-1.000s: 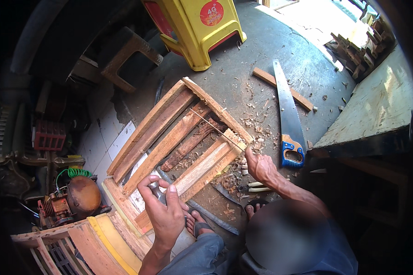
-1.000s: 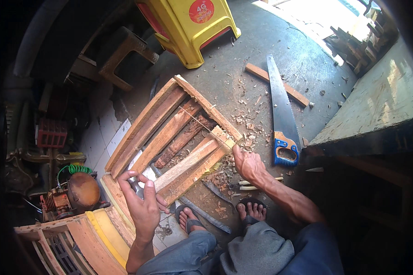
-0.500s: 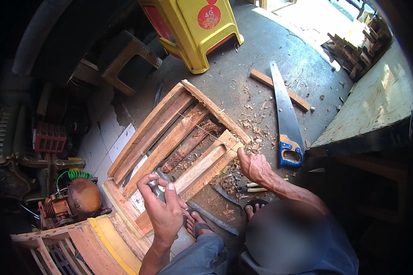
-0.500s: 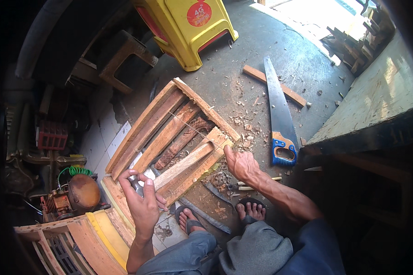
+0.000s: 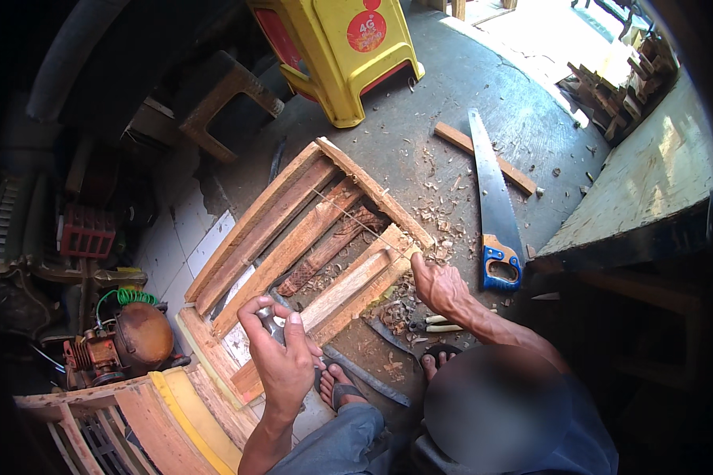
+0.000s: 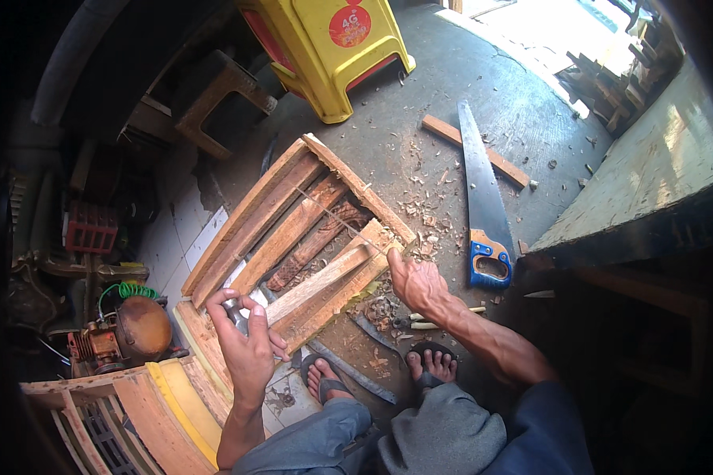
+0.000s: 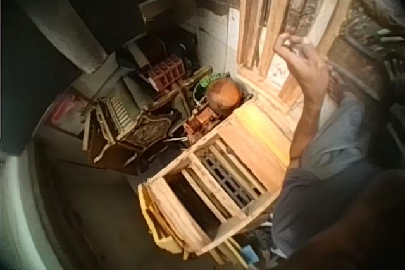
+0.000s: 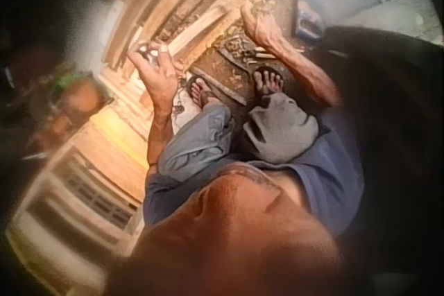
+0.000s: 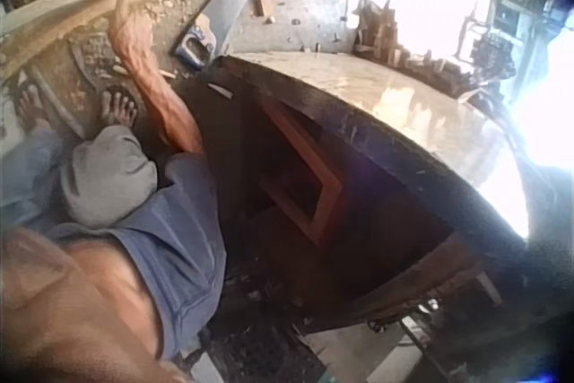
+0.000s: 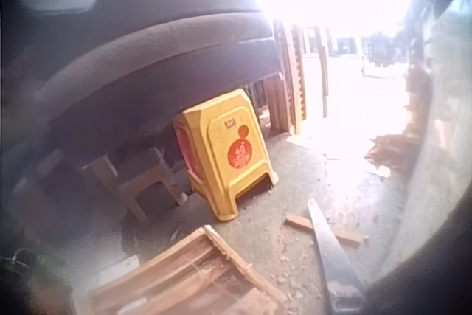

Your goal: The person sits on the floor and uses a knife to shave and shape a small piece of wood held in the left hand. The person repeatedly shaves the wood, occasionally pauses to inspect it, and continues refining its shape.

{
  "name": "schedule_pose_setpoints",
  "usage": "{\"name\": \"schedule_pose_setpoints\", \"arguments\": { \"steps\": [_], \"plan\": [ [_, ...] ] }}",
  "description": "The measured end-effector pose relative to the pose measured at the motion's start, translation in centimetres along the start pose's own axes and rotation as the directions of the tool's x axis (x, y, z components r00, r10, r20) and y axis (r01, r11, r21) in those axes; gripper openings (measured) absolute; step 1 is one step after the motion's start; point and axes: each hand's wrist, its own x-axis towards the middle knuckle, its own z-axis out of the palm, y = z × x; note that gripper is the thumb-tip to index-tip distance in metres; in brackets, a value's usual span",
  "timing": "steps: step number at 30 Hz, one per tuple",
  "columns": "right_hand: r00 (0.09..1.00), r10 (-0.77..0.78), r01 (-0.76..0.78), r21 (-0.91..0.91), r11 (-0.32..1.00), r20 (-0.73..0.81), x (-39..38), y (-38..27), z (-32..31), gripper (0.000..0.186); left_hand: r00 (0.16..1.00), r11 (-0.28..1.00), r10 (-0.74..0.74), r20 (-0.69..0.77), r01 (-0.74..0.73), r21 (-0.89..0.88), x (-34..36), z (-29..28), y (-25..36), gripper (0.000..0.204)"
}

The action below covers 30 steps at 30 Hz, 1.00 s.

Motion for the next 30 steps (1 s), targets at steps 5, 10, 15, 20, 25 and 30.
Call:
{"name": "schedule_pose_setpoints", "arguments": {
  "steps": [5, 10, 15, 20, 25, 30],
  "plan": [
    [0.999, 0.002, -0.001, -0.024, 1.0, 0.043, 0.5, 0.8, 0.4, 0.013, 1.0, 1.0, -0.002, 0.001, 0.002, 0.0, 0.2, 0.1, 0.0, 0.035],
    [0.997, -0.063, 0.063, 0.005, 0.998, -0.047, 0.2, -0.2, -0.2, 0.013, 1.0, 1.0, -0.004, -0.007, 0.004, -0.002, 0.2, 0.1, -0.2, 0.035],
    [0.996, -0.07, 0.07, -0.006, 0.998, -0.05, 0.3, -0.3, -0.4, 0.012, 0.999, 1.0, -0.031, -0.016, 0.031, -0.002, -0.2, -0.1, 0.0, 0.034],
    [0.998, -0.035, 0.034, -0.026, 0.999, -0.059, 1.0, 1.3, 0.1, 0.01, 1.0, 1.0, -0.002, -0.003, 0.002, -0.022, 0.2, 0.4, 0.4, 0.034],
    [0.957, -0.215, 0.223, 0.019, 0.975, -0.197, -1.3, -0.3, 0.3, 0.012, 1.0, 1.0, -0.012, -0.015, 0.012, -0.019, -0.1, 0.6, 0.4, 0.034],
    [0.994, -0.06, 0.062, 0.012, 0.998, -0.089, -1.1, -1.2, -0.5, 0.011, 1.0, 1.0, 0.019, -0.012, -0.019, -0.011, 0.1, 0.9, 0.9, 0.034]
  ]
}}
